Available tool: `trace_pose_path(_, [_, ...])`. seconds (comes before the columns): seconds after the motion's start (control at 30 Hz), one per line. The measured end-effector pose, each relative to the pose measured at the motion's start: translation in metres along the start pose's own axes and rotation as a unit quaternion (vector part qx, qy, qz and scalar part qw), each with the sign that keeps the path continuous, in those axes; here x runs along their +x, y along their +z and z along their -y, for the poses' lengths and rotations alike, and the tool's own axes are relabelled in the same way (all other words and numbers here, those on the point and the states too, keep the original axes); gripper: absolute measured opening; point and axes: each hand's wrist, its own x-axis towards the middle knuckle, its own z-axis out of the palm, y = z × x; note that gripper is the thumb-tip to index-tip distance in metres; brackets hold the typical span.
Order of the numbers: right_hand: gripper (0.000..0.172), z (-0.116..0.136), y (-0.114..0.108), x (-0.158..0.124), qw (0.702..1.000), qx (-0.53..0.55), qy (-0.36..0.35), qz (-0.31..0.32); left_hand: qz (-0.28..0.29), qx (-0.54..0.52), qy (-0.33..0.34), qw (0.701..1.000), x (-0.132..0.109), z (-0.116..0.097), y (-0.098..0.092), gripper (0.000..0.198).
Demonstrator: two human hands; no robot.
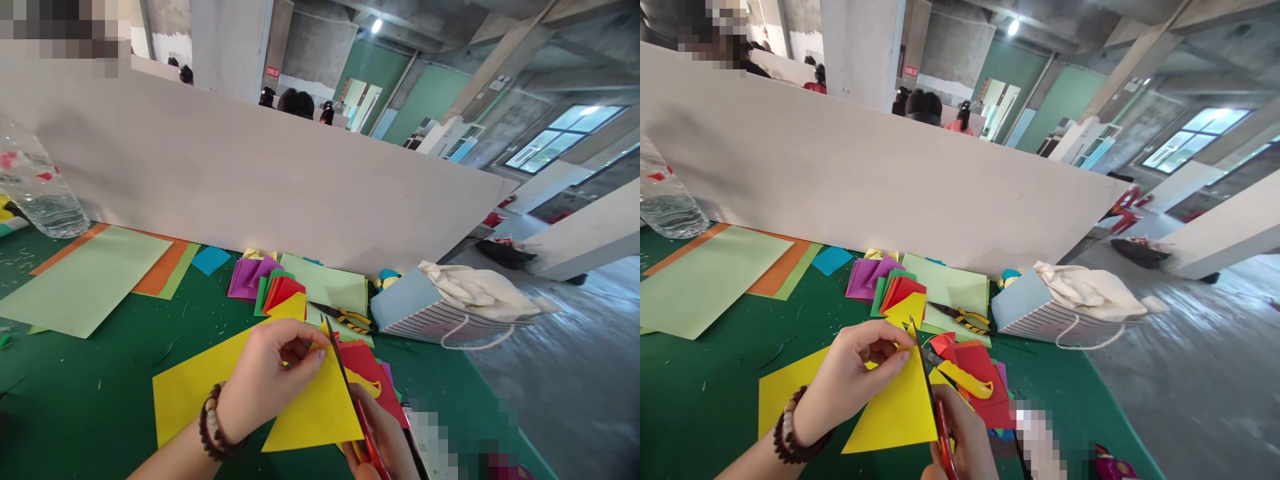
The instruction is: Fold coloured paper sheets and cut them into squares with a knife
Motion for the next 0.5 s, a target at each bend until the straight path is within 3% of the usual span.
trace_pose_path(0.17, [0.092,0.0078,-0.0031,-0.0015,0.998,0.037,0.007,0.051,0.002,-0.005,0.000,1.000,-0.0004,-0.0007,0.0001,0.012])
trace_pose_path(0.5, [0.097,0.0102,-0.0052,-0.0022,0.998,0.021,-0.011,0.064,0.006,-0.011,-0.006,1.000,0.0003,-0.0009,-0.0002,0.012])
